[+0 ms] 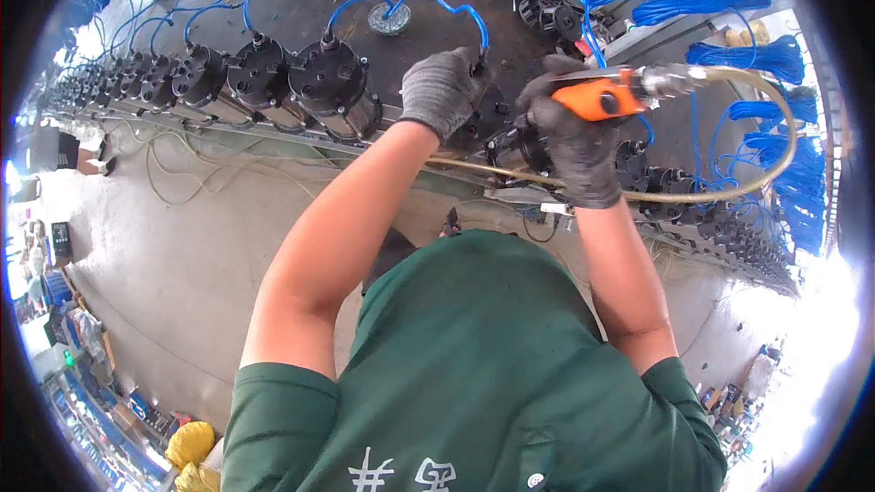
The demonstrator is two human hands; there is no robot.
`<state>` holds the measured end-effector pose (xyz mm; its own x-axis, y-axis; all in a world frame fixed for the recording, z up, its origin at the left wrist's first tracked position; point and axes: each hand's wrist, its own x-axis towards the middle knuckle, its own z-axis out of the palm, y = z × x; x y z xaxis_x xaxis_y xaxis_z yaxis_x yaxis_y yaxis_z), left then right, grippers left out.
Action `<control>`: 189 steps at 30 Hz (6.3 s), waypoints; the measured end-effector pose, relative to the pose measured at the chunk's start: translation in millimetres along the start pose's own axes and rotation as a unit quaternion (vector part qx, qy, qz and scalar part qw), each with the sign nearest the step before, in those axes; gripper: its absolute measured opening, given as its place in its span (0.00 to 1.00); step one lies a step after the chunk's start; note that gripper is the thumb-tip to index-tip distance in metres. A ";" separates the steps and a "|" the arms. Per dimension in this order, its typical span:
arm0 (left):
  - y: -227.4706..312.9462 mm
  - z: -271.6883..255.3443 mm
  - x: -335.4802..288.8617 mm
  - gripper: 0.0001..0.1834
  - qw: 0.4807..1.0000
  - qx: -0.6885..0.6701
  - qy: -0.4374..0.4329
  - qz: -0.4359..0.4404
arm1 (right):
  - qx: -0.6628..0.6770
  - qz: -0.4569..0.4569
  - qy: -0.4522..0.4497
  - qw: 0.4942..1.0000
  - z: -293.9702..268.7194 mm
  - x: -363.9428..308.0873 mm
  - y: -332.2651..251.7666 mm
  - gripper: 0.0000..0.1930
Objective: The person assembles water pumps along a workstation by driving screws into their caps using a pneumatic tool, retrieving a metal rod from a container, and fastening components onto subsequent pumps.
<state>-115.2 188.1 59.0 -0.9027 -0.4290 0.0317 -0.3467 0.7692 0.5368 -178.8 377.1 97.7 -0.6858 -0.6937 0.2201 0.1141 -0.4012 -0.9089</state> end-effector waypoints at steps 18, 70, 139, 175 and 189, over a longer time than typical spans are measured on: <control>-195.3 159.2 -35.6 0.09 0.485 -0.779 -0.032 -0.396 | -0.153 -0.024 0.135 0.979 80.4 81.2 49.6 0.27; -179.3 117.9 4.4 0.18 0.966 -0.071 -0.210 0.134 | -0.256 0.029 0.247 0.934 88.2 77.2 71.2 0.30; -116.1 65.8 -15.0 0.56 0.741 -0.640 -0.204 0.004 | -0.252 0.000 0.198 0.947 80.8 75.2 88.8 0.16; -116.7 68.2 -6.8 0.50 0.755 -0.623 -0.204 0.006 | -0.251 -0.010 0.202 0.947 76.5 78.3 84.5 0.17; -115.1 65.7 -5.0 0.56 0.736 -0.646 -0.202 0.007 | -0.276 -0.003 0.207 0.938 78.4 73.7 72.6 0.20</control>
<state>-87.6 132.8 -58.4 -0.9964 -0.0487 -0.0693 -0.0415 -0.4326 0.9006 -164.6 249.9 75.7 -0.9190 -0.3543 0.1732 -0.2022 0.0465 -0.9782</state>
